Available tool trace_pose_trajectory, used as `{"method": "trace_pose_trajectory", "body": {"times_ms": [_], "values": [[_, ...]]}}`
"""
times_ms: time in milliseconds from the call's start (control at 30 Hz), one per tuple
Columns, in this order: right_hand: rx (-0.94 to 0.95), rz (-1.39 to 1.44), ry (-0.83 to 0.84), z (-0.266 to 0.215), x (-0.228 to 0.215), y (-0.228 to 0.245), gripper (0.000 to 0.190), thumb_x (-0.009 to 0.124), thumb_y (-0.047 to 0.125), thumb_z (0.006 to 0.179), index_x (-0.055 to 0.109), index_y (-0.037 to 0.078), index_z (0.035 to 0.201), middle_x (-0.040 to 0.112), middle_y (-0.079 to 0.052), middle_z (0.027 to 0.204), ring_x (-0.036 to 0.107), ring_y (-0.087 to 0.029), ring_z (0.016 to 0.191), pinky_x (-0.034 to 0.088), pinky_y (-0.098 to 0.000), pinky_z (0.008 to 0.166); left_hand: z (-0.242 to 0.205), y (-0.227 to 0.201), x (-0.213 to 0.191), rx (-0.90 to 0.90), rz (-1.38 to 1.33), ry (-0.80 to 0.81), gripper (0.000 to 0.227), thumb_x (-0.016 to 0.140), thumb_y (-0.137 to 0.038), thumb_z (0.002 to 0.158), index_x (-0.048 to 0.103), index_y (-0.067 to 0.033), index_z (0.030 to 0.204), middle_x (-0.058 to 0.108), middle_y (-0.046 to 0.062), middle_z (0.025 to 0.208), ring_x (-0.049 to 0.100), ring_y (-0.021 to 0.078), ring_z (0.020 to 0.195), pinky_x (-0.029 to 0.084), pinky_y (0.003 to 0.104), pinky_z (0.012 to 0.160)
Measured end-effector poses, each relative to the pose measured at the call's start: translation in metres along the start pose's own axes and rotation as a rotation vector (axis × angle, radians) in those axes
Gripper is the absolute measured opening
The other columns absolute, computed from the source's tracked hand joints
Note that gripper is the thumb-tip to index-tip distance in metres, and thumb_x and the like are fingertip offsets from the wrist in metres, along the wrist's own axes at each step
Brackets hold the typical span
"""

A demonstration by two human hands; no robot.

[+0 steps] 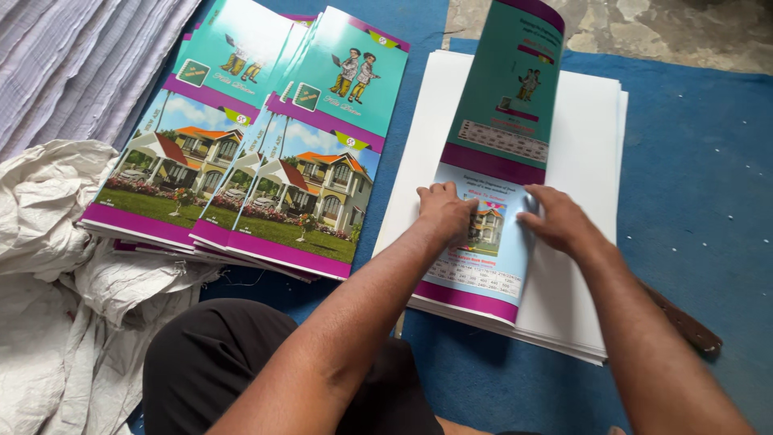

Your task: The person sits on the floor and repeatedly folds a printed cover sheet over a stack of white pages, then presses the spine with a wooden tool to crease the fold. The person handles multiple book units one at a time, stacking the finished items to the left.

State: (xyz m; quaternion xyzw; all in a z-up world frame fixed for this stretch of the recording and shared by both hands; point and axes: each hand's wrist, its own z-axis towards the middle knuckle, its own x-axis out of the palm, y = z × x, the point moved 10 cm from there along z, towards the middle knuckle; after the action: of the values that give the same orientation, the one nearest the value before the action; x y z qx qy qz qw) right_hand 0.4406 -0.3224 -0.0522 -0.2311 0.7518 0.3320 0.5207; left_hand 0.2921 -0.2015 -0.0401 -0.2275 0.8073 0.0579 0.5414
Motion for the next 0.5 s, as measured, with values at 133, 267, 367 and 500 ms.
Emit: {"method": "trace_pose_trajectory", "body": {"times_ms": [133, 267, 367, 500], "values": [[0.229, -0.078, 0.077, -0.038, -0.026, -0.053, 0.05, 0.058, 0.033, 0.101, 0.05, 0.02, 0.148, 0.048, -0.013, 0.153, 0.043, -0.03, 0.142, 0.039, -0.0538, 0.114, 0.0, -0.003, -0.003, -0.009, 0.004, -0.002, 0.089, 0.091, -0.025, 0.068, 0.052, -0.0379, 0.147, 0.047, 0.021, 0.143, 0.042, 0.0418, 0.137, 0.033, 0.063, 0.111], [0.373, -0.153, 0.134, -0.074, -0.047, -0.107, 0.045, 0.066, 0.018, 0.094, 0.061, 0.017, 0.139, 0.059, -0.013, 0.146, 0.056, -0.031, 0.135, 0.049, -0.053, 0.11, -0.002, -0.002, -0.001, -0.015, -0.003, 0.02, 0.09, 0.091, -0.024, 0.067, 0.052, -0.0378, 0.147, 0.046, 0.021, 0.144, 0.041, 0.0419, 0.138, 0.034, 0.062, 0.111], [0.487, -0.289, 0.275, -0.096, -0.044, -0.15, 0.047, 0.073, 0.017, 0.09, 0.063, 0.015, 0.136, 0.064, -0.016, 0.14, 0.06, -0.032, 0.132, 0.051, -0.0523, 0.106, -0.002, -0.003, -0.002, -0.014, 0.0, 0.018, 0.091, 0.092, -0.024, 0.067, 0.051, -0.0368, 0.147, 0.045, 0.022, 0.144, 0.042, 0.0423, 0.137, 0.035, 0.062, 0.111], [0.662, -0.304, 0.4, -0.13, -0.026, -0.197, 0.057, 0.083, 0.009, 0.078, 0.066, 0.014, 0.133, 0.068, -0.019, 0.134, 0.064, -0.034, 0.127, 0.055, -0.0537, 0.099, -0.001, -0.004, 0.0, -0.02, 0.016, 0.015, 0.096, 0.093, -0.024, 0.065, 0.049, -0.0355, 0.149, 0.044, 0.023, 0.145, 0.042, 0.0432, 0.137, 0.037, 0.062, 0.109]]}}
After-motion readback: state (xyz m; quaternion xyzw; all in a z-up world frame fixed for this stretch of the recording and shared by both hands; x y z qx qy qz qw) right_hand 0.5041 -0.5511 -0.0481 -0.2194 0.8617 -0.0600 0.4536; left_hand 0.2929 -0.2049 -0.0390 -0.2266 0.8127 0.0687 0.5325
